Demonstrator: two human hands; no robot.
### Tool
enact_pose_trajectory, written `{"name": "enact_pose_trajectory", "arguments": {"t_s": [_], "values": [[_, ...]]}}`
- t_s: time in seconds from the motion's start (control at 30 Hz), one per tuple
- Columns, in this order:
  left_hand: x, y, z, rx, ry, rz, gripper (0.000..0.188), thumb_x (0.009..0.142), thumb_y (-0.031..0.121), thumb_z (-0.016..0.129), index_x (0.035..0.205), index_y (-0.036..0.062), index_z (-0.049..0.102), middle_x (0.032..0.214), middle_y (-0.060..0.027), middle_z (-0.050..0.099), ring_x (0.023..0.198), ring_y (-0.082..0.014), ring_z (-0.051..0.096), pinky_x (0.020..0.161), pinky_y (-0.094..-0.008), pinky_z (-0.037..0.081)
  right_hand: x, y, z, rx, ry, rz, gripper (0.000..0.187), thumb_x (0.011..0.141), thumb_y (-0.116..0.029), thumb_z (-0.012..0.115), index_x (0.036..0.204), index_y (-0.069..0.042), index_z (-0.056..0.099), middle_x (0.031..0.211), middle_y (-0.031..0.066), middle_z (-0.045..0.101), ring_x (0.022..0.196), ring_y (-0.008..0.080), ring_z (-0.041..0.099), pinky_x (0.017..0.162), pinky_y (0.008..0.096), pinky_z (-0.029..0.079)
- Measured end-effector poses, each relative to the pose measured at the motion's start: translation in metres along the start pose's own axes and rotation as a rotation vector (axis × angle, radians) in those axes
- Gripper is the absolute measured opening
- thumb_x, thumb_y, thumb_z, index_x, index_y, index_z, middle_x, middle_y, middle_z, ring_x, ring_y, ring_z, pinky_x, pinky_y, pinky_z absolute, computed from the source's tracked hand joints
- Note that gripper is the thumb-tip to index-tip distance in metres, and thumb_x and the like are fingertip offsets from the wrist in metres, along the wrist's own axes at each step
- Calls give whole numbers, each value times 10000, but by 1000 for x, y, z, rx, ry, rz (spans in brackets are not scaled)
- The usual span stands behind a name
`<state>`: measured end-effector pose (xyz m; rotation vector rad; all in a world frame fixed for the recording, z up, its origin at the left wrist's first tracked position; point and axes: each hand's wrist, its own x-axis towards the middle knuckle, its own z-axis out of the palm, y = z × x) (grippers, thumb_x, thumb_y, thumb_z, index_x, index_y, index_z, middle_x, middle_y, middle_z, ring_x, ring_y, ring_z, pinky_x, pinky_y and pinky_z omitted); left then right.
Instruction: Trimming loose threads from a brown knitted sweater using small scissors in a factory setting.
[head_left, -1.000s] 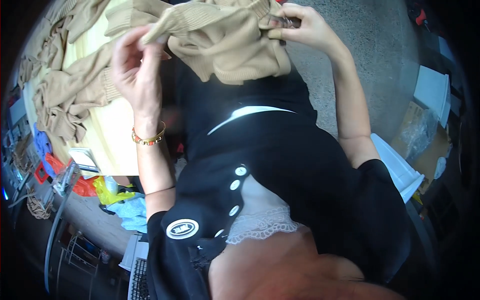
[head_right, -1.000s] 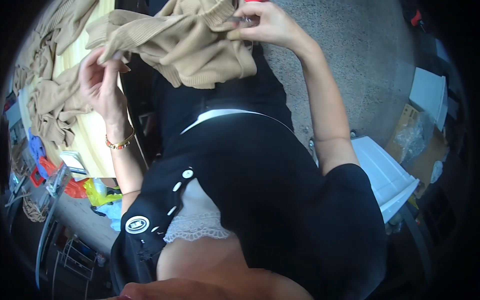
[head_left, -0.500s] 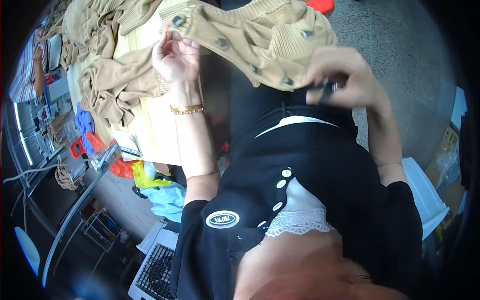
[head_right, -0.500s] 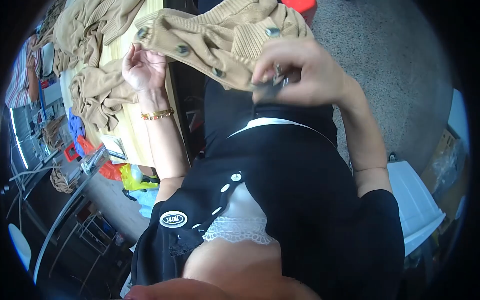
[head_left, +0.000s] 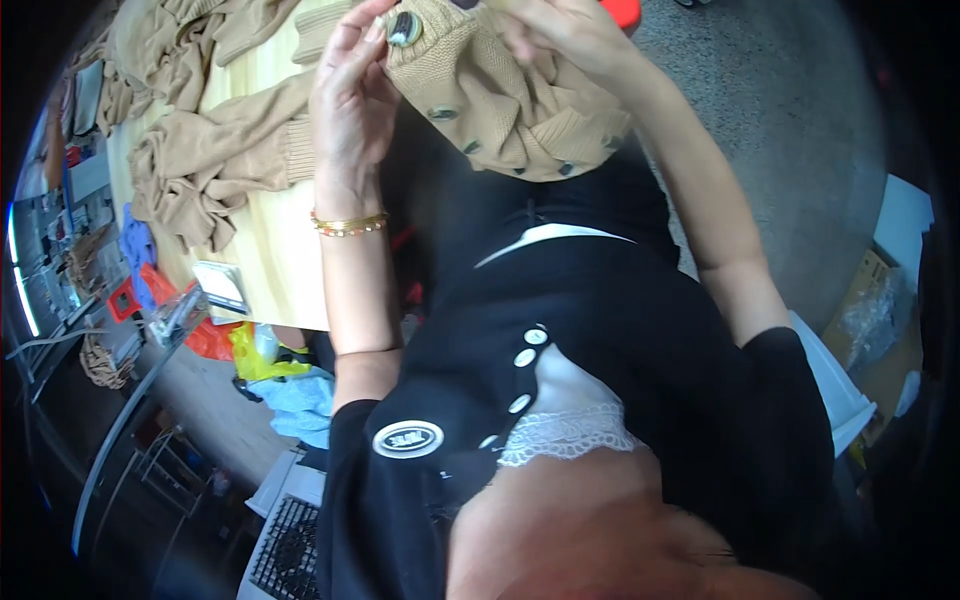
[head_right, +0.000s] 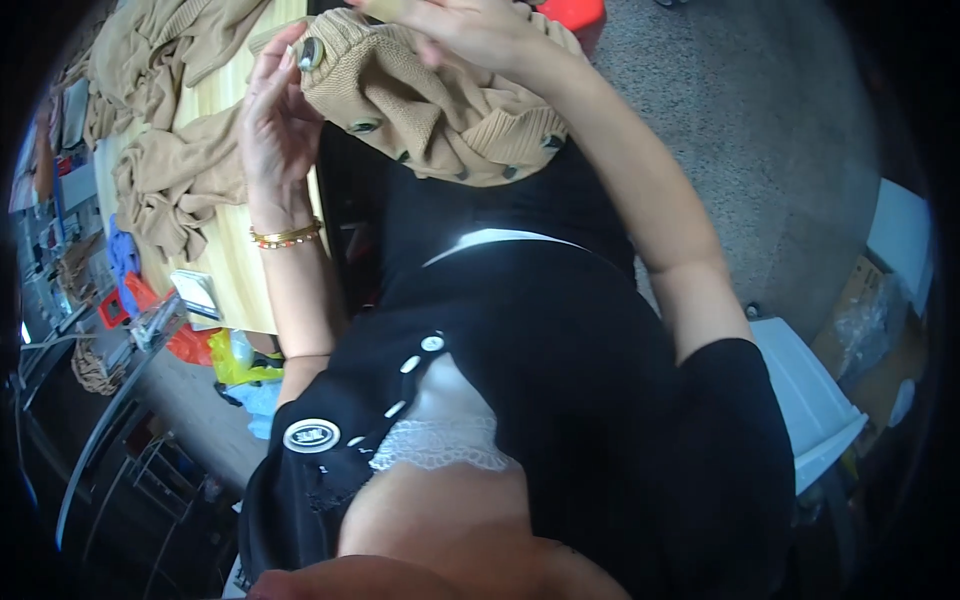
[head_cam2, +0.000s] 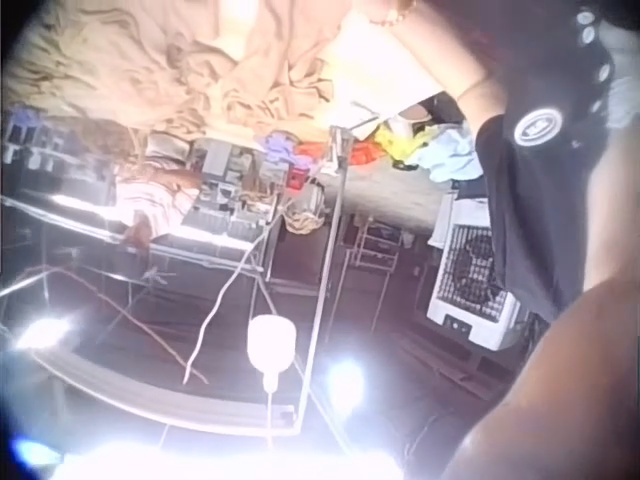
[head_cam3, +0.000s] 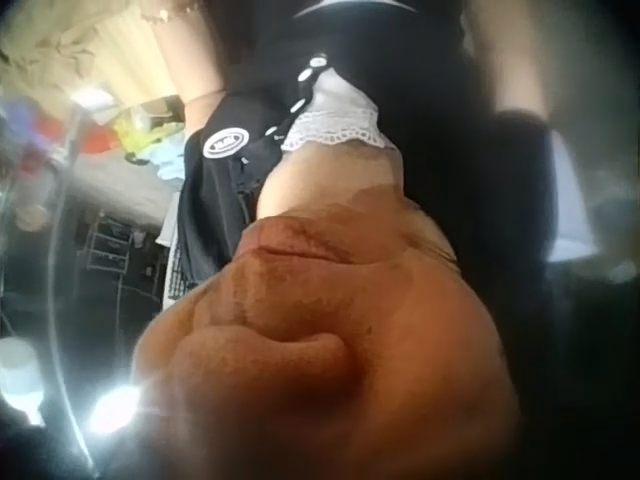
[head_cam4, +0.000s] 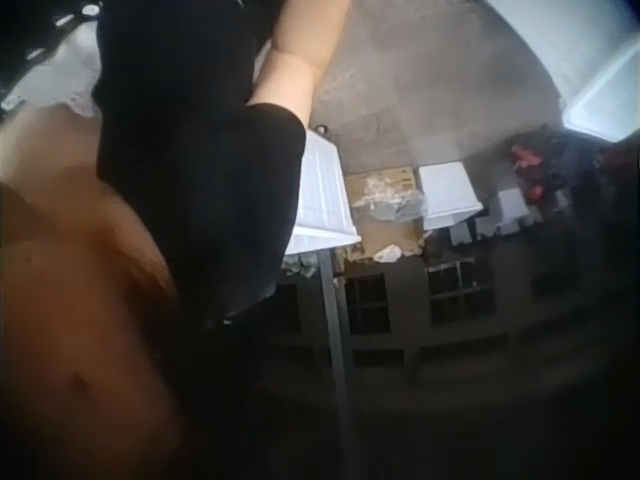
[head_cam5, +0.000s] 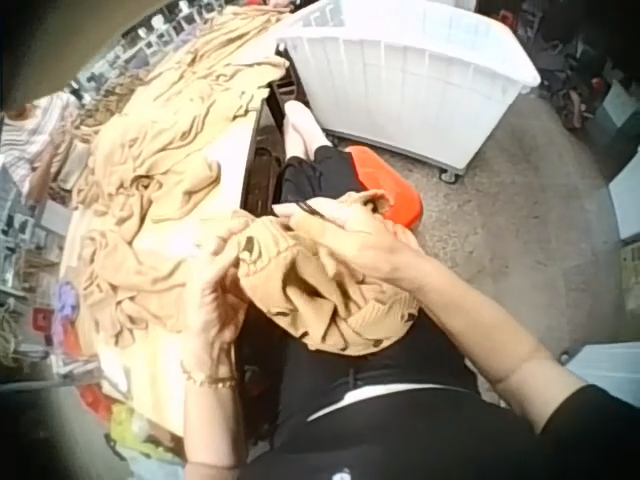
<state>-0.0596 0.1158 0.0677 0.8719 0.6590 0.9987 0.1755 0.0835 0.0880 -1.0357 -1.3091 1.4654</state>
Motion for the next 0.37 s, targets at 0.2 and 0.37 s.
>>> {"name": "enact_pose_trajectory", "arguments": {"t_s": [0.2,0.37], "values": [[-5,11,41,-32,69,2,276,981,127,596,1237,24,595,1134,-100,681,1058,-167,651,937,-292,511,18,2,-14,-95,-100,64,201,963,-228,674,983,-29,691,815,-49,611,693,31,519,624,190,427],[-17,-64,8,99,-169,-152,521,897,68,708,1377,47,508,1164,12,621,1030,-61,583,915,-168,445,20,-42,-35,352,-103,-148,268,959,-221,660,1010,42,681,921,167,722,832,252,713,820,333,585]]}}
